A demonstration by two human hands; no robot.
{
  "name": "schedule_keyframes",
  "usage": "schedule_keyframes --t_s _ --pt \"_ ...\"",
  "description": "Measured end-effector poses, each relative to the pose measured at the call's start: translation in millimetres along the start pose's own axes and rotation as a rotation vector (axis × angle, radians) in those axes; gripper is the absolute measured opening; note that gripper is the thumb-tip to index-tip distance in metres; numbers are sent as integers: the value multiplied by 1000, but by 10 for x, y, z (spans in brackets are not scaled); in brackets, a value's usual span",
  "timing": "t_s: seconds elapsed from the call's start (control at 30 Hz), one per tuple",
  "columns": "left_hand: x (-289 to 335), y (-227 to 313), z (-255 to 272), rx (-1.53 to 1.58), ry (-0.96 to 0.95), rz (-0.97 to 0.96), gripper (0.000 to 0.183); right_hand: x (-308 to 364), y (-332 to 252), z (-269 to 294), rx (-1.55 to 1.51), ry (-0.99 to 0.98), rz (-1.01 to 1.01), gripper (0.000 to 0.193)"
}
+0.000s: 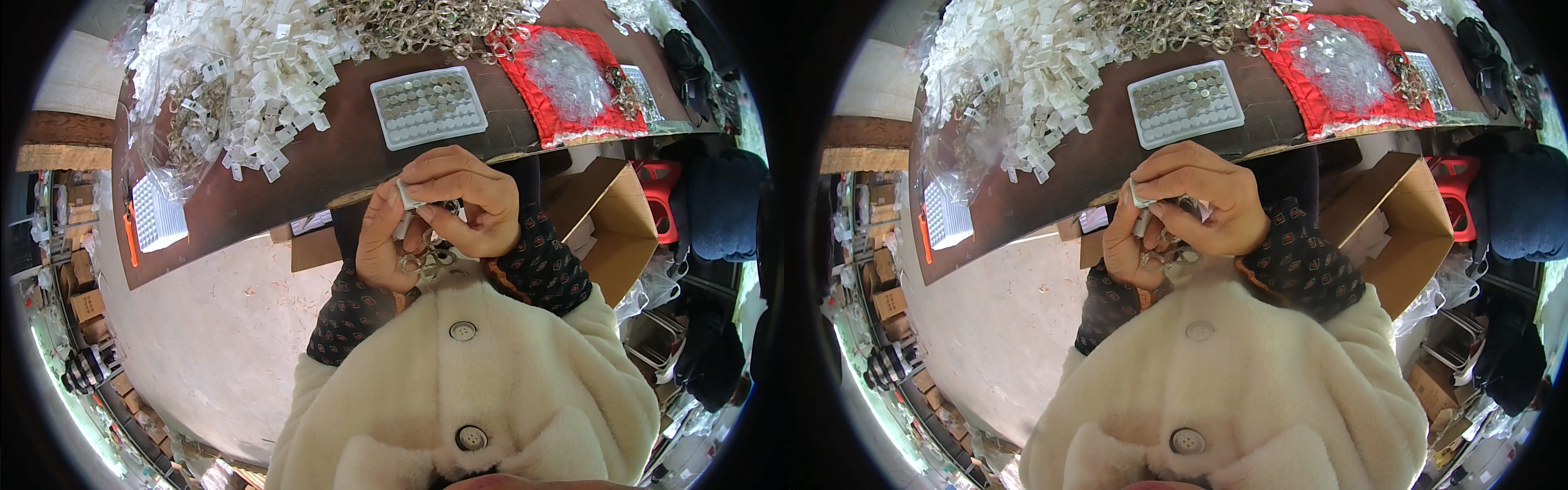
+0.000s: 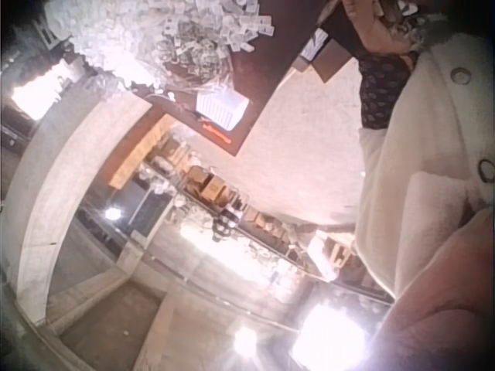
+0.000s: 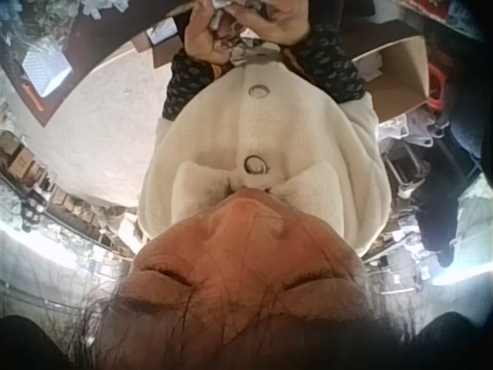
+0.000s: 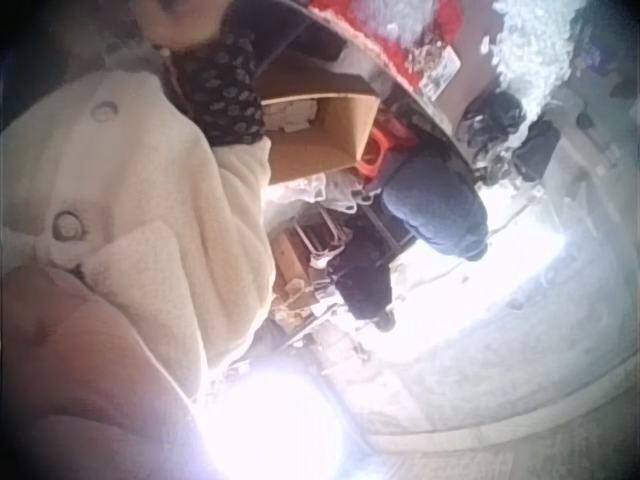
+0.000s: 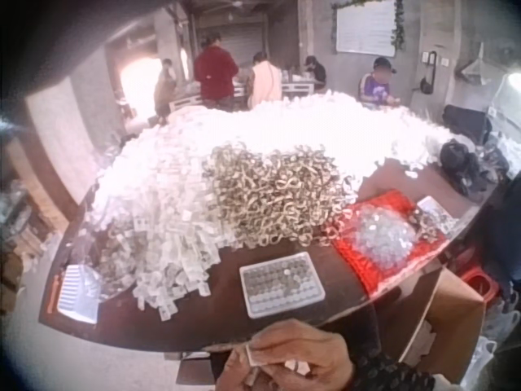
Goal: The person assembles small electronic components by inserting a metal piece into a white plastic housing, then placing a small round component into the housing. The person repeatedly picks up components from a tray and a pile on the table, assembles them, and places the finished units into a cardboard box.
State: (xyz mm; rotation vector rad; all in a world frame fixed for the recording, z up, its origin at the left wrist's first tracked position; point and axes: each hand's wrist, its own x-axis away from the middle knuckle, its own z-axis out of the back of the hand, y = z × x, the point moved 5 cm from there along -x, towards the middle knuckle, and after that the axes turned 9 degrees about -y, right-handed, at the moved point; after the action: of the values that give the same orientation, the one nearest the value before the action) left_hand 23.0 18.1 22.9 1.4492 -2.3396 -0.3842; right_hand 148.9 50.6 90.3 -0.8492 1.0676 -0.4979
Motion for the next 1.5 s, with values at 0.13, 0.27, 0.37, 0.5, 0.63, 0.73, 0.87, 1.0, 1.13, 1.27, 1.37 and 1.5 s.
schedule_keyframes --t_s 0.13,0.27,0.37,0.5,0.63,0.73,0.87,1.0,1.13,1.27,1.37,1.5 --pt "1 -41 60 22 65 5 17 8 19 -29 107 5 15 25" --pt "-21 -126 -29 150 -104 12 26 48 53 -19 7 61 44 22" --pt "12 -143 -78 -45 -72 -1 30 116 42 9 84 31 79 25" --pt "-87 -283 -9 30 150 52 30 295 5 202 280 -36 75 29" --pt "-244 -331 -6 -200 -30 21 26 557 119 776 382 122 -207 21" --pt "-296 -346 138 -311 85 22 30 690 272 1429 806 474 -340 17" --pt "-323 -399 158 -289 84 18 30 682 518 1755 884 434 -386 17" --pt "-342 -399 130 -288 38 101 31 504 712 1798 1102 316 -347 15" --pt "-344 -357 124 -331 42 78 28 429 845 1795 1199 248 -388 12" --pt "-352 -361 113 -279 77 69 26 398 813 1795 1204 259 -383 12" --pt "-369 -345 51 -263 21 63 25 410 656 1804 849 422 -433 16" --pt "-363 -323 -31 -214 -46 51 19 271 245 1290 694 136 -219 23"
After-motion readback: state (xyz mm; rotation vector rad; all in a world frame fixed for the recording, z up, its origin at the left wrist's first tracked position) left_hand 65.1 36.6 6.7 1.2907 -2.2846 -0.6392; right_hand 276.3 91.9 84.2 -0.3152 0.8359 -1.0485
